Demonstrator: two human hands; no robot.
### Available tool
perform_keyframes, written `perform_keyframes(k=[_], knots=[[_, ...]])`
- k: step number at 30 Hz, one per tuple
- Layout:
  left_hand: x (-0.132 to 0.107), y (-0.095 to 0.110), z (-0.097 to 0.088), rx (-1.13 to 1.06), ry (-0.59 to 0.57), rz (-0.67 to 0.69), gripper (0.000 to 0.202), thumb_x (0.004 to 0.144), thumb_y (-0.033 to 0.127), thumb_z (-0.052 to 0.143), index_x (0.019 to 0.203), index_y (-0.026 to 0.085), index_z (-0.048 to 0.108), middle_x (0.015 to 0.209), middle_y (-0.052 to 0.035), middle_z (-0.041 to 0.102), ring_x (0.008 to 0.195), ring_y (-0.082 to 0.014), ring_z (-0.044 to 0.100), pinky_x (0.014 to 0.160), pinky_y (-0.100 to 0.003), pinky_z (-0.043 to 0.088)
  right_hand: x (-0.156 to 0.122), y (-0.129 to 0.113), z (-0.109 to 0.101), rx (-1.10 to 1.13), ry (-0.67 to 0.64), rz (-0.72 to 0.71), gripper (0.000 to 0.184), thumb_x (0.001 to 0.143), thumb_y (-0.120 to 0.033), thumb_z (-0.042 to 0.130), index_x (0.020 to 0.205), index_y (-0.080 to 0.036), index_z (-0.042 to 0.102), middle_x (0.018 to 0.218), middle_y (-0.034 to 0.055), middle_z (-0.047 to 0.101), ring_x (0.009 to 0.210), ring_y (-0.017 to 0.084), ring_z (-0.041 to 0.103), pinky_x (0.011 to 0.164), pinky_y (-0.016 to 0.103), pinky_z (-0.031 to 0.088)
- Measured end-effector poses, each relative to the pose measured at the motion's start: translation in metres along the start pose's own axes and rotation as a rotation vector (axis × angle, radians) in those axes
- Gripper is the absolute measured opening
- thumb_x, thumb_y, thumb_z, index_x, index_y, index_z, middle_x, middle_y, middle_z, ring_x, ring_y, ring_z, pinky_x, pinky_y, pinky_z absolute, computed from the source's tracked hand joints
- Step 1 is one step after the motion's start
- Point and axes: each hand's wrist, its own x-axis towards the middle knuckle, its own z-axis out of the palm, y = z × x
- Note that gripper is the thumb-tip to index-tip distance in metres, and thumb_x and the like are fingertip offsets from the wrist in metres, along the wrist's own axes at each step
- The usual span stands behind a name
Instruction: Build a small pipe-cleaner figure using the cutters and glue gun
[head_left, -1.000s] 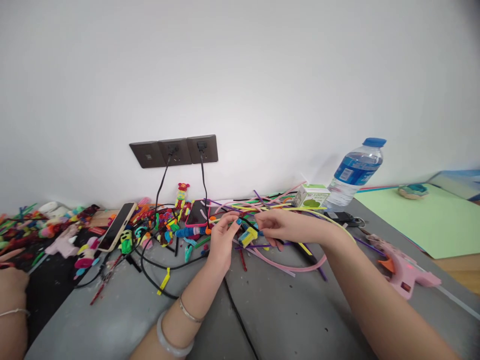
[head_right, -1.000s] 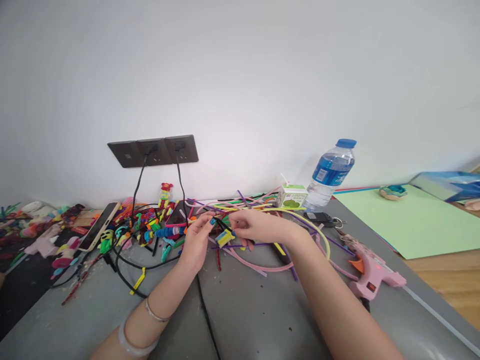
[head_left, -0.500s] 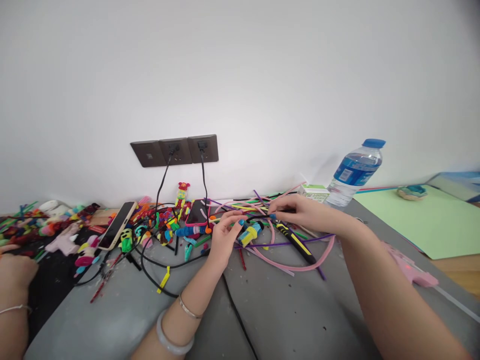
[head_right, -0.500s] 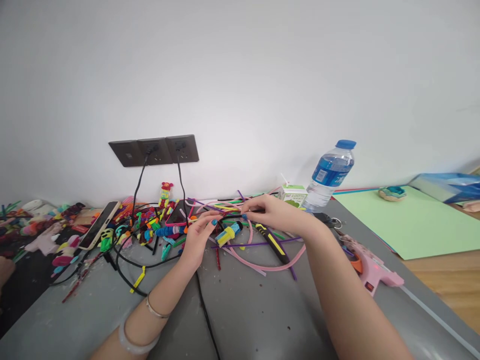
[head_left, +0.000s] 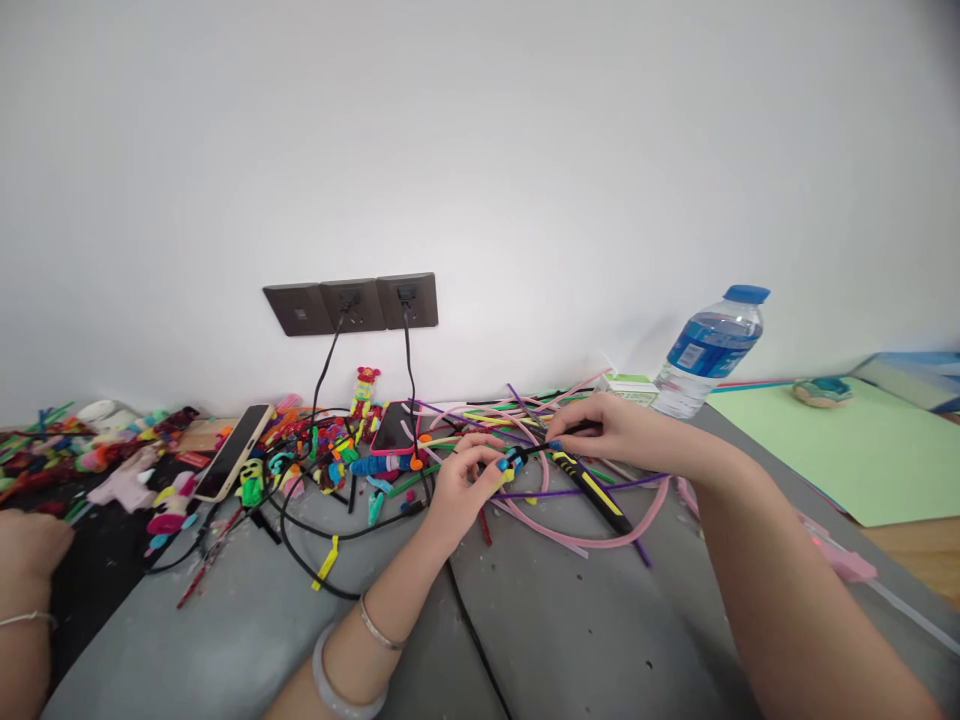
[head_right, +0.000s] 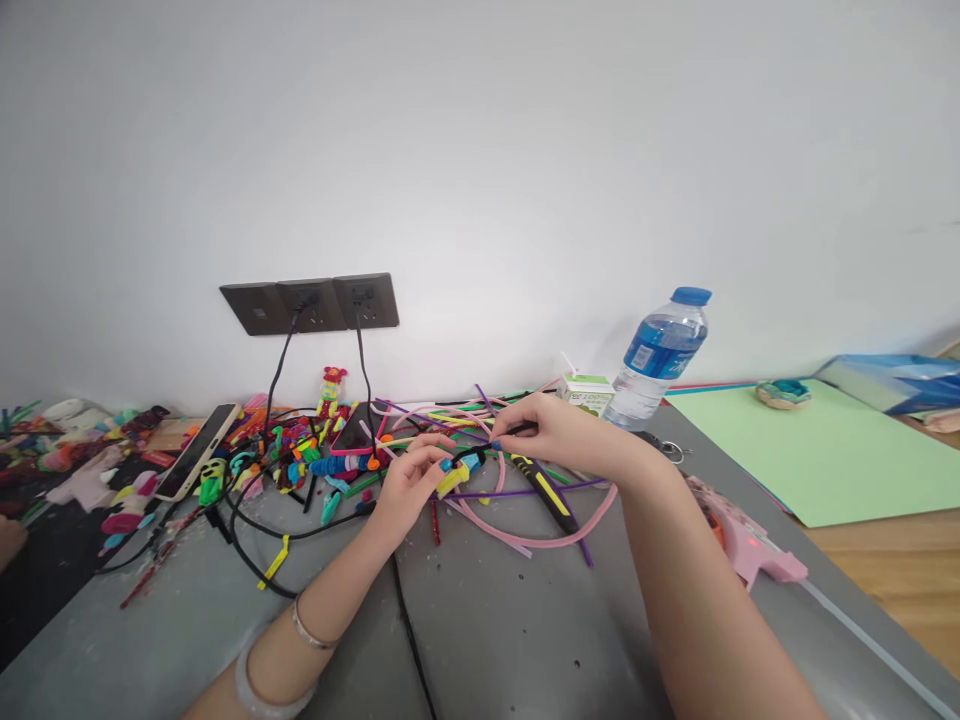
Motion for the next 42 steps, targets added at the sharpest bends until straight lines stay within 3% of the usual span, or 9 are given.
perform_keyframes(k=[4,10,20,24,30,38,42], knots=[[-0.001,0.005,0.000,0.076,-0.016,0.014,0.008,0.082,0.022,0.061,0.082,0.018,0.068,0.109,-0.0101,0.063,0.092,-0.0200,0.059,0.068,-0.029,0.041,-0.001,-0.003,0.001,-0.034,0.010,-0.010,0.028,0.086,-0.042,0.055,0.086,-0.020,0.073,0.080,0.0039,0.069,0.070,0.018,0.057,0.060,0.028,0.040],[-0.003,0.009,0.002,0.076,-0.105,0.054,0.003,0.079,0.020,0.065,0.076,0.018,0.066,0.112,-0.0090,0.061,0.107,-0.0233,0.058,0.092,-0.035,0.043,0.002,-0.010,0.006,-0.022,0.074,-0.022,0.025,0.088,-0.039,0.052,0.089,-0.020,0.069,0.074,0.0014,0.064,0.062,0.014,0.050,0.055,0.026,0.036],[-0.003,0.012,0.003,0.135,-0.071,0.030,0.013,0.075,0.017,0.069,0.067,0.017,0.059,0.122,-0.0077,0.058,0.095,-0.0199,0.061,0.093,-0.036,0.045,0.013,-0.030,0.024,0.021,0.070,-0.137,0.019,0.089,-0.029,0.049,0.089,-0.019,0.066,0.071,0.0000,0.059,0.060,0.012,0.047,0.056,0.024,0.035],[-0.002,0.011,0.003,0.121,-0.068,0.025,0.006,0.074,0.016,0.069,0.074,0.018,0.064,0.122,-0.0080,0.059,0.105,-0.0226,0.060,0.098,-0.037,0.044,0.015,-0.034,0.026,-0.026,0.070,-0.194,0.015,0.088,-0.023,0.048,0.087,-0.020,0.063,0.067,-0.0015,0.056,0.058,0.012,0.045,0.055,0.023,0.034],[-0.002,0.006,0.001,0.164,-0.017,0.001,0.004,0.074,0.019,0.069,0.078,0.020,0.067,0.125,-0.0100,0.056,0.118,-0.0275,0.054,0.100,-0.042,0.043,0.009,-0.021,0.018,-0.061,0.081,-0.161,0.015,0.091,-0.027,0.046,0.090,-0.021,0.059,0.066,-0.0027,0.054,0.058,0.013,0.044,0.055,0.024,0.033],[-0.002,0.007,0.000,0.137,-0.021,0.045,0.006,0.078,0.020,0.067,0.081,0.020,0.073,0.127,-0.0095,0.056,0.104,-0.0225,0.059,0.096,-0.040,0.046,0.003,-0.024,0.012,-0.069,0.066,-0.110,0.012,0.089,-0.025,0.045,0.086,-0.022,0.056,0.060,-0.0045,0.045,0.055,0.012,0.040,0.053,0.024,0.031],[-0.002,0.011,0.001,0.171,-0.050,0.043,0.005,0.079,0.020,0.067,0.077,0.021,0.072,0.125,-0.0089,0.057,0.103,-0.0225,0.058,0.096,-0.040,0.046,0.003,-0.024,0.013,-0.082,0.069,-0.121,0.014,0.089,-0.027,0.046,0.086,-0.021,0.058,0.065,-0.0020,0.052,0.058,0.013,0.044,0.055,0.024,0.034]])
